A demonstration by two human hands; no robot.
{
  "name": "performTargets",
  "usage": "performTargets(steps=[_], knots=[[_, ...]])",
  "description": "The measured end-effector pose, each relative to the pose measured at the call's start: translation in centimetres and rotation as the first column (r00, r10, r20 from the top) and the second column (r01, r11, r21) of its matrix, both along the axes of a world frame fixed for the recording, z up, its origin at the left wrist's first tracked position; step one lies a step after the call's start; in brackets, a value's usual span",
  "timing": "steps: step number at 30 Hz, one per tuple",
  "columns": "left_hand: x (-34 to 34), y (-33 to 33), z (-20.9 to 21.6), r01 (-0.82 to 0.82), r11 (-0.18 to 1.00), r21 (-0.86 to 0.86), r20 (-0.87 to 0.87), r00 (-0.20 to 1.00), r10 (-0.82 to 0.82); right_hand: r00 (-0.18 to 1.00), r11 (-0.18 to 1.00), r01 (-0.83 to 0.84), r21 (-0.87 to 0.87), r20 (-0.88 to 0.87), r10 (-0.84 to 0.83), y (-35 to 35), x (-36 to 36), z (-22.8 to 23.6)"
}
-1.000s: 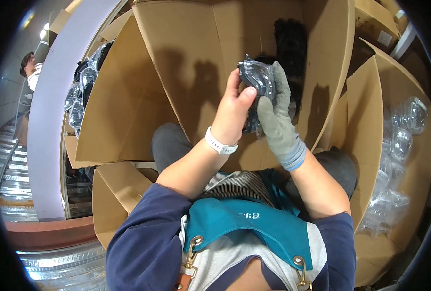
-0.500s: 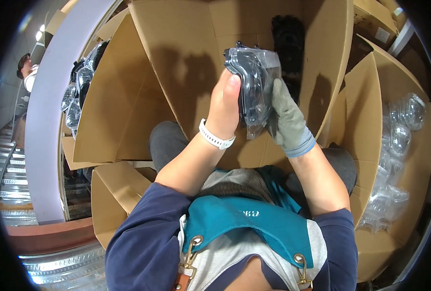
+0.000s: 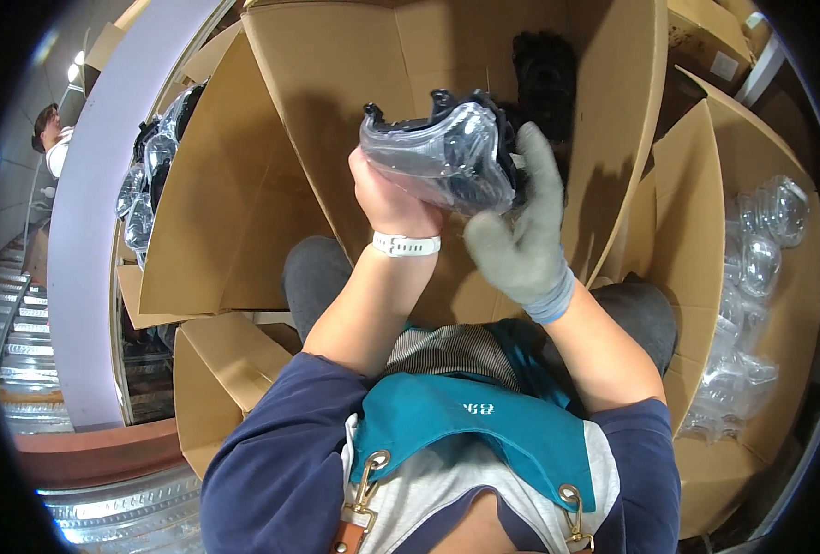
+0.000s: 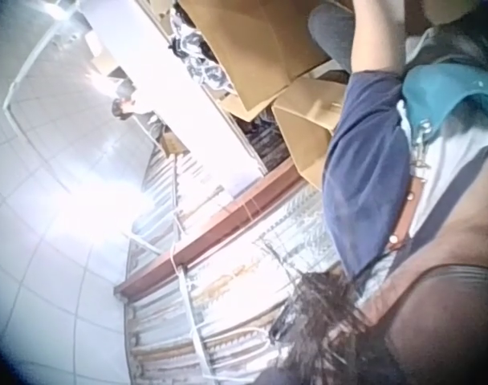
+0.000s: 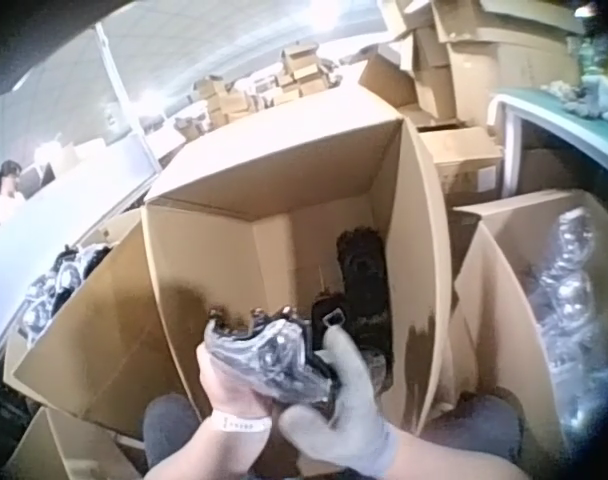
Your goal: The person inspects and sorts plastic automotive components, including plastic housings and plastic covers, by hand from large cardboard boxes.
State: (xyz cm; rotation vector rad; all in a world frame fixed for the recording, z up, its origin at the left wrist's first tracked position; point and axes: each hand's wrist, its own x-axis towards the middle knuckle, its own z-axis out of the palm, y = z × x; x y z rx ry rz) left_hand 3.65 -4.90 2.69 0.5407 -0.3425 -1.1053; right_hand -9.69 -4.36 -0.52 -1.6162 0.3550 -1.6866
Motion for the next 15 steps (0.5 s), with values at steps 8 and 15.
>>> performTargets(steps=[8,15], knots=[[-1.7,1.0,1.1,0.172,0.948,-0.269,-0.082,0.976,-0.200,0.966,0.950,-0.213,0.230,-0.099,0.241,-1.2,-1.6,0.0],[2.4,0.1,-0.3,-0.062,0.996,-0.060,0.032,0.997,0.064,0.968,0.908,-0.243,0.341,0.025,0.250,-2.4,-1.0,-0.9]])
